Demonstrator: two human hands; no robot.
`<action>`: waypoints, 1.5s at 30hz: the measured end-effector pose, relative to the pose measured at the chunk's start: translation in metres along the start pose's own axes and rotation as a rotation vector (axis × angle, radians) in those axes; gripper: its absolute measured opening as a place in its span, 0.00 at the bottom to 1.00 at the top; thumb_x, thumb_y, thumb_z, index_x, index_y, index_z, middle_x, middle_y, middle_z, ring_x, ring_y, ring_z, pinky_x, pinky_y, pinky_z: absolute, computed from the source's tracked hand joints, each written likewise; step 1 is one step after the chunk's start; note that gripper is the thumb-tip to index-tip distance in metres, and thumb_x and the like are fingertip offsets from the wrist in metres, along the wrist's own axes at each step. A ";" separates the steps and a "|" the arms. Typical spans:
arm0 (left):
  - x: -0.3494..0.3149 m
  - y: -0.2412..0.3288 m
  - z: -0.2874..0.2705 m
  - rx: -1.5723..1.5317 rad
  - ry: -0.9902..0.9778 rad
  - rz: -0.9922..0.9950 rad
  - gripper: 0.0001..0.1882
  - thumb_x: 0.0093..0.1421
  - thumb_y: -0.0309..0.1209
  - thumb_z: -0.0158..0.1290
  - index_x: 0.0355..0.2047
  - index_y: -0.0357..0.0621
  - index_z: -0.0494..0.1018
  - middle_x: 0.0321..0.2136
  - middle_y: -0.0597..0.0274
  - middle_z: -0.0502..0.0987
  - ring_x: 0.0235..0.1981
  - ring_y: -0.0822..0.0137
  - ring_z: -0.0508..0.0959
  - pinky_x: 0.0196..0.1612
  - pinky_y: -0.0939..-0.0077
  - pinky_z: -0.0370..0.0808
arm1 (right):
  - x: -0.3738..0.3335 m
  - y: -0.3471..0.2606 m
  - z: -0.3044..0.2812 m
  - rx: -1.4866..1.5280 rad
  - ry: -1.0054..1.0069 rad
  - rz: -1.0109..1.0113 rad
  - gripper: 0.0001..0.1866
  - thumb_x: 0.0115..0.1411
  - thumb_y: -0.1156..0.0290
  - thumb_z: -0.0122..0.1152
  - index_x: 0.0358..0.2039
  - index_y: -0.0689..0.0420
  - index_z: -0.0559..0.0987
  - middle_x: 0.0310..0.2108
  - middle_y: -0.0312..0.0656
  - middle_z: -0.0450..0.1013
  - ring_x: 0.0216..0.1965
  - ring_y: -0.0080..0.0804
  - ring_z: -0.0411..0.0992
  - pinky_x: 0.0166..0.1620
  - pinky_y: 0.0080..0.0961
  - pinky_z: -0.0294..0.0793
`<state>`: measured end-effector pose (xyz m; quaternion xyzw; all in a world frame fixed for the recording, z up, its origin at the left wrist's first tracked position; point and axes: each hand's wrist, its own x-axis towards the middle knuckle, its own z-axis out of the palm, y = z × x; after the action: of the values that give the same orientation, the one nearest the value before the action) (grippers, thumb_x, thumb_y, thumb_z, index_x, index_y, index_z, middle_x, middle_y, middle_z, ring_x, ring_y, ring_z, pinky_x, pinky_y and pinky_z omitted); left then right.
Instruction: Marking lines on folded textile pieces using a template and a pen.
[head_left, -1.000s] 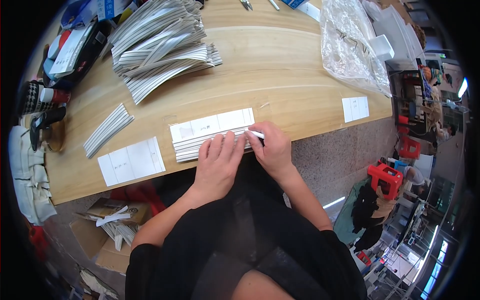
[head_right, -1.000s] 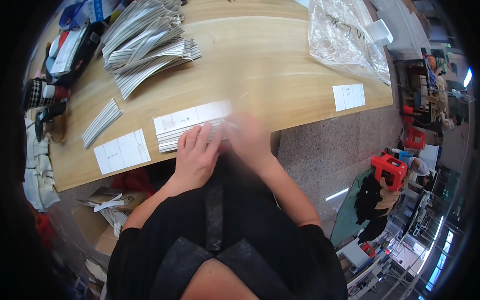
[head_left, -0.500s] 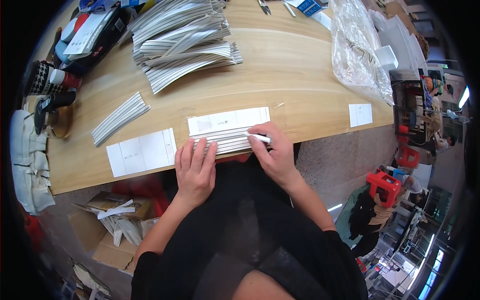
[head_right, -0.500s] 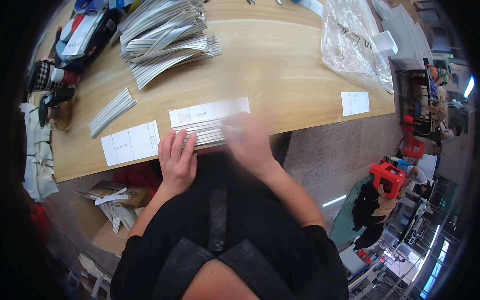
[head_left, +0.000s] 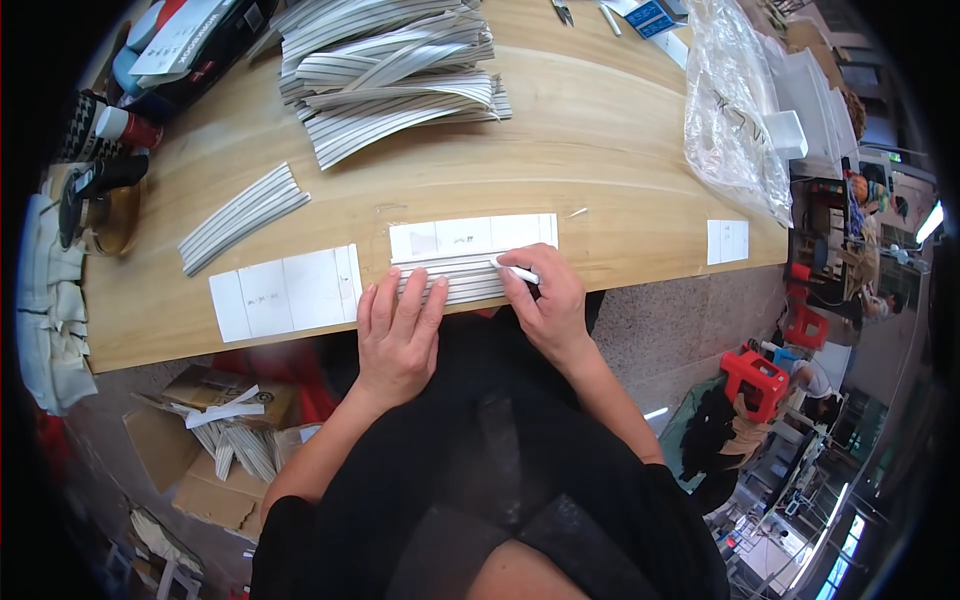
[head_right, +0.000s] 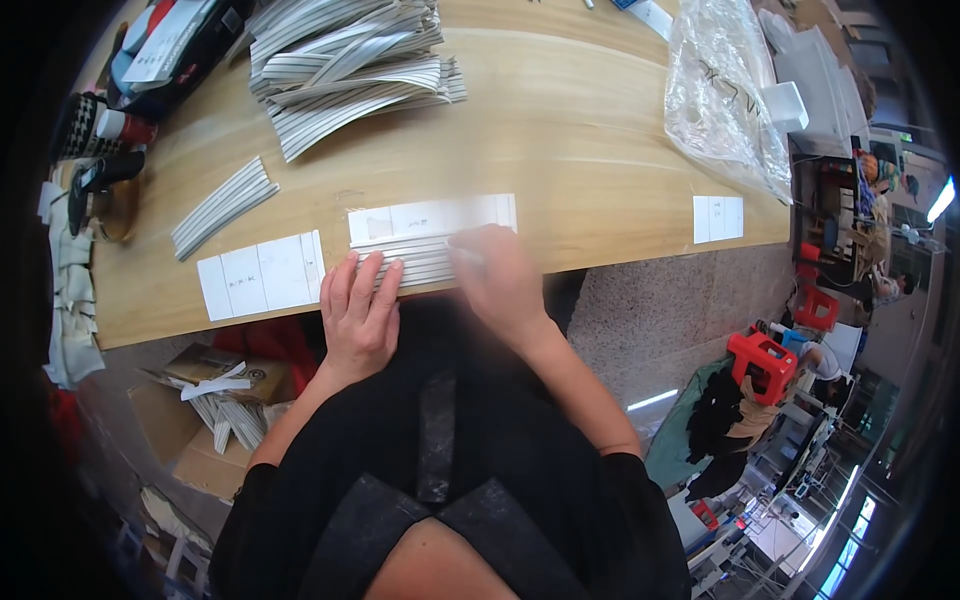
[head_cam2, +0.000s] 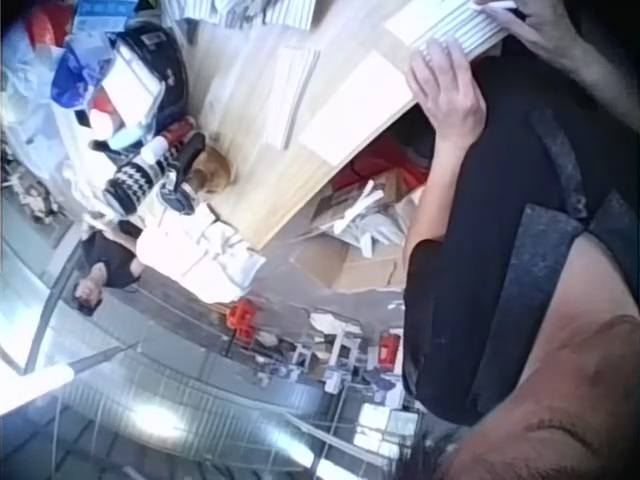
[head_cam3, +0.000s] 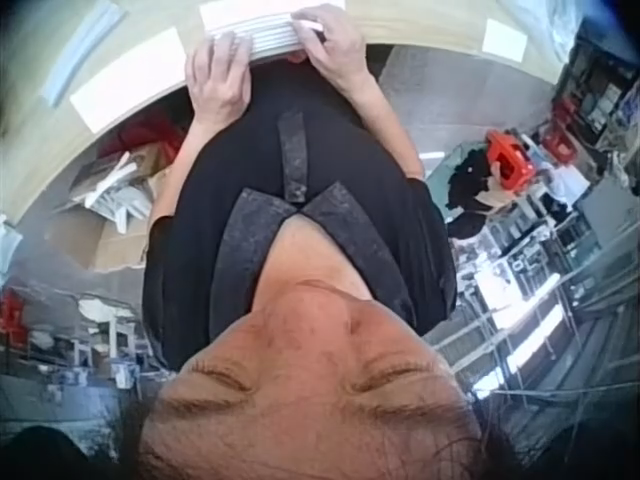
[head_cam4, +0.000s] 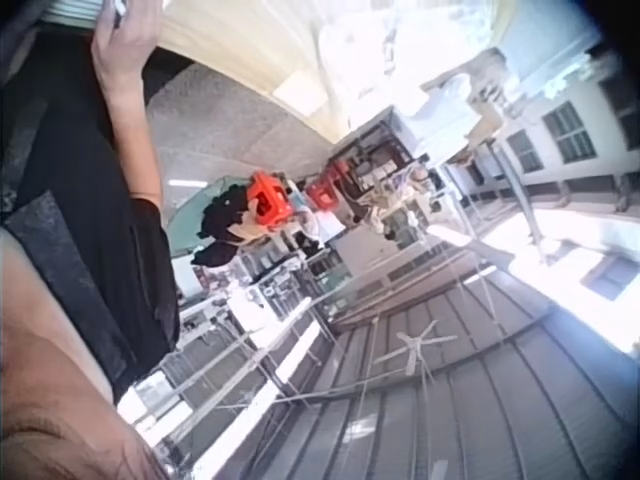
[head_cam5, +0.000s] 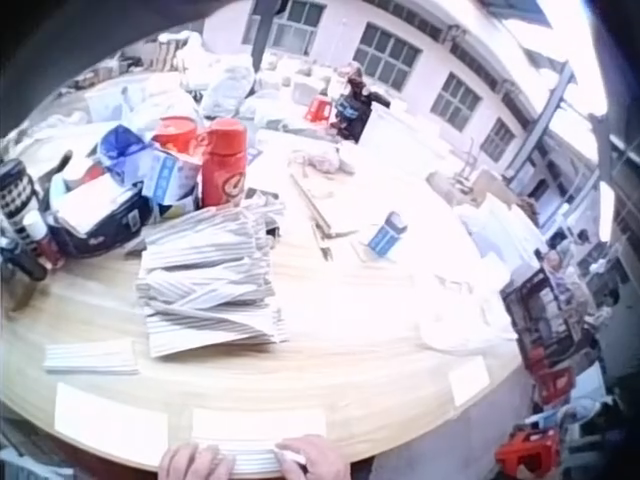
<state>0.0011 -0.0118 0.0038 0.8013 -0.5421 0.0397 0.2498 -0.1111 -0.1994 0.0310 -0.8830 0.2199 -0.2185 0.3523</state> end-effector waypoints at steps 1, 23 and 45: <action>0.000 0.000 0.000 0.000 -0.001 -0.002 0.29 0.55 0.25 0.57 0.59 0.46 0.73 0.59 0.54 0.70 0.63 0.48 0.66 0.64 0.51 0.59 | 0.000 0.000 0.000 -0.011 0.009 -0.009 0.06 0.59 0.77 0.65 0.37 0.61 0.79 0.32 0.45 0.77 0.34 0.42 0.76 0.38 0.29 0.75; 0.008 -0.009 -0.011 -0.025 -0.010 0.077 0.27 0.56 0.31 0.59 0.58 0.42 0.73 0.57 0.55 0.70 0.60 0.51 0.68 0.61 0.54 0.62 | 0.018 -0.023 0.038 -0.027 -0.005 -0.137 0.06 0.58 0.75 0.67 0.35 0.59 0.80 0.31 0.46 0.77 0.32 0.43 0.77 0.35 0.31 0.76; 0.025 -0.081 -0.078 0.133 0.361 -0.088 0.32 0.54 0.19 0.58 0.61 0.43 0.67 0.63 0.41 0.63 0.68 0.36 0.57 0.69 0.42 0.53 | 0.128 0.019 0.010 -0.093 0.317 -0.153 0.07 0.54 0.76 0.68 0.34 0.51 0.85 0.29 0.36 0.72 0.24 0.31 0.72 0.28 0.26 0.71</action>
<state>0.0994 0.0244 0.0514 0.8189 -0.4492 0.2074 0.2910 -0.0066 -0.2757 0.0406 -0.8669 0.2149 -0.3708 0.2545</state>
